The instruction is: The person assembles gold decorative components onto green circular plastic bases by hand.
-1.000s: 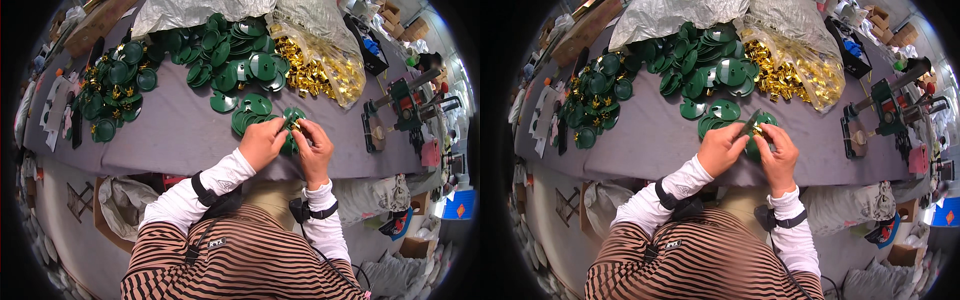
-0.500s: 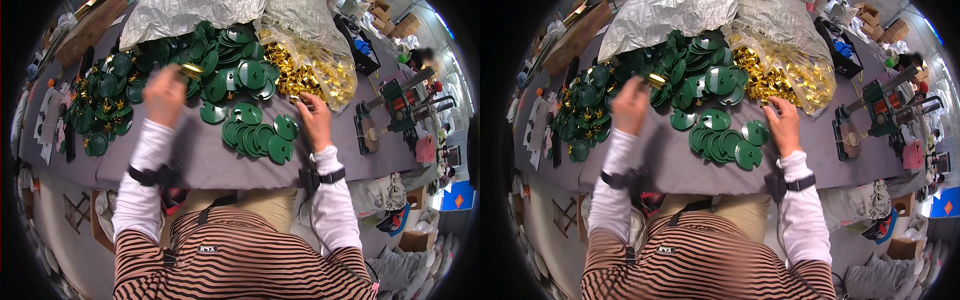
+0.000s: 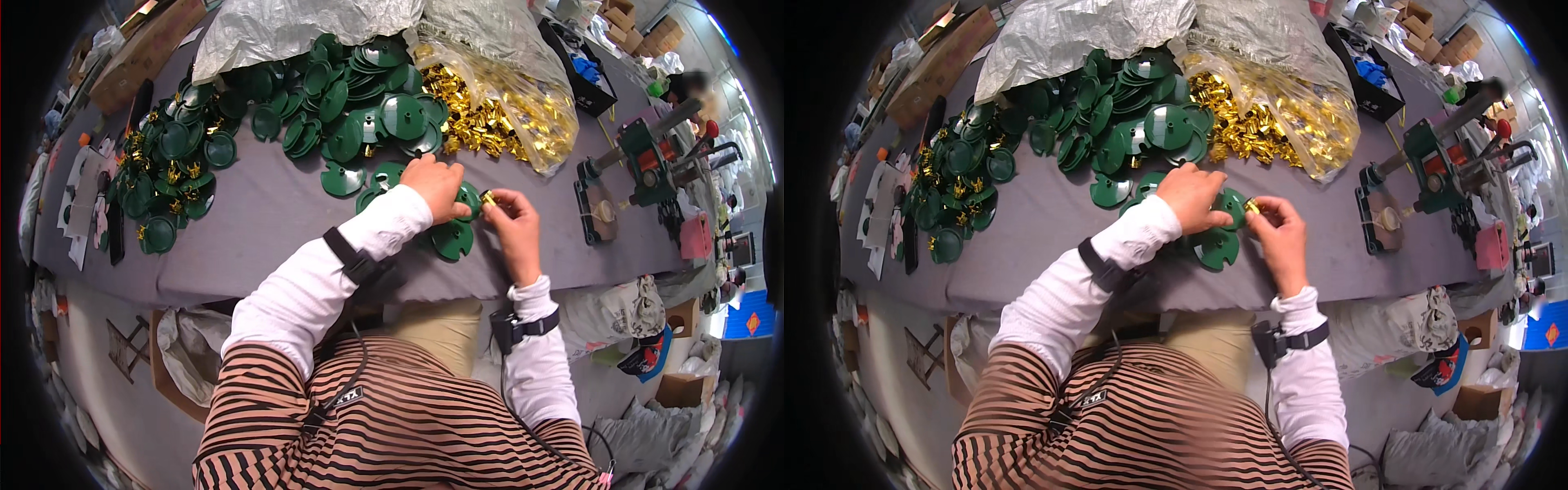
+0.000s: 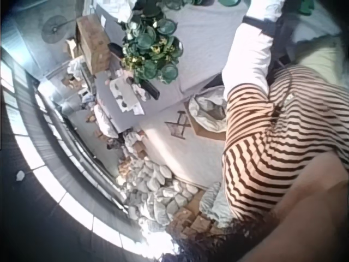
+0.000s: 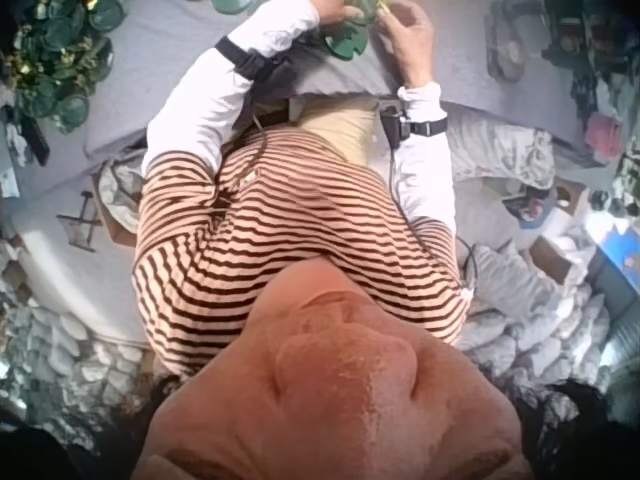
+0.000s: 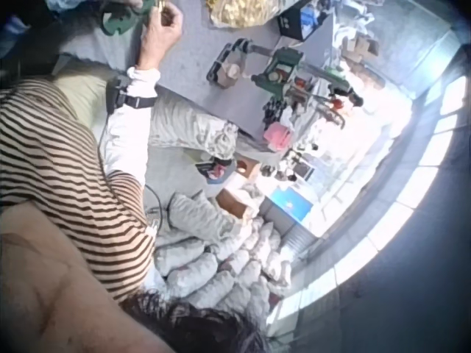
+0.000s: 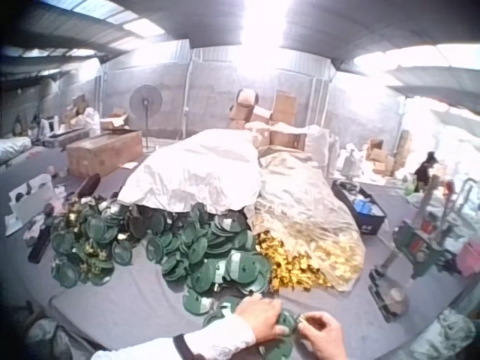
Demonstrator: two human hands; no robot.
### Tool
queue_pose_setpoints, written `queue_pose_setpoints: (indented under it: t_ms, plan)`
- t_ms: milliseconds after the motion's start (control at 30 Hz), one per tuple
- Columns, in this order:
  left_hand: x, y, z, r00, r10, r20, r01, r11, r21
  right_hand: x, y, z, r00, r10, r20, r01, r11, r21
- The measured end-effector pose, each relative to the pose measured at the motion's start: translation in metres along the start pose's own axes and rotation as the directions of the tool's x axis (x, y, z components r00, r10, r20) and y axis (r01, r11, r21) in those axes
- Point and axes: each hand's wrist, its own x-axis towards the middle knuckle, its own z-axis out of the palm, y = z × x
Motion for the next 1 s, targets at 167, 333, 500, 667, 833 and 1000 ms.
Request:
queue_pose_setpoints:
  t_ms: [167,333,500,667,833,1000]
  plan:
    - [0.012,0.006,0.011,1.000,-0.018,0.012,0.019,0.999,-0.029,-0.019,0.025,0.008,0.990,-0.118,-0.081,0.123,0.991,0.056]
    - [0.005,0.011,0.018,0.987,-0.151,-0.057,0.098,0.839,-0.535,-0.019,0.027,0.008,0.981,-0.178,-0.081,0.175,0.983,-0.051]
    - [-0.009,0.026,0.020,0.962,-0.192,-0.193,0.068,0.856,-0.512,-0.026,0.025,0.007,0.945,-0.305,-0.114,0.301,0.952,-0.053]
    - [-0.018,0.029,0.033,0.950,-0.232,-0.209,0.068,0.807,-0.587,-0.031,0.011,0.012,0.916,-0.382,-0.121,0.375,0.924,-0.082]
    - [-0.034,0.035,0.033,0.874,-0.009,-0.485,-0.196,0.909,-0.369,-0.036,-0.007,0.015,0.863,-0.504,-0.034,0.459,0.810,-0.364]
    - [-0.059,0.028,0.028,0.804,0.027,-0.594,-0.283,0.896,-0.342,-0.048,-0.019,0.034,0.997,0.061,-0.049,-0.043,0.951,0.306]
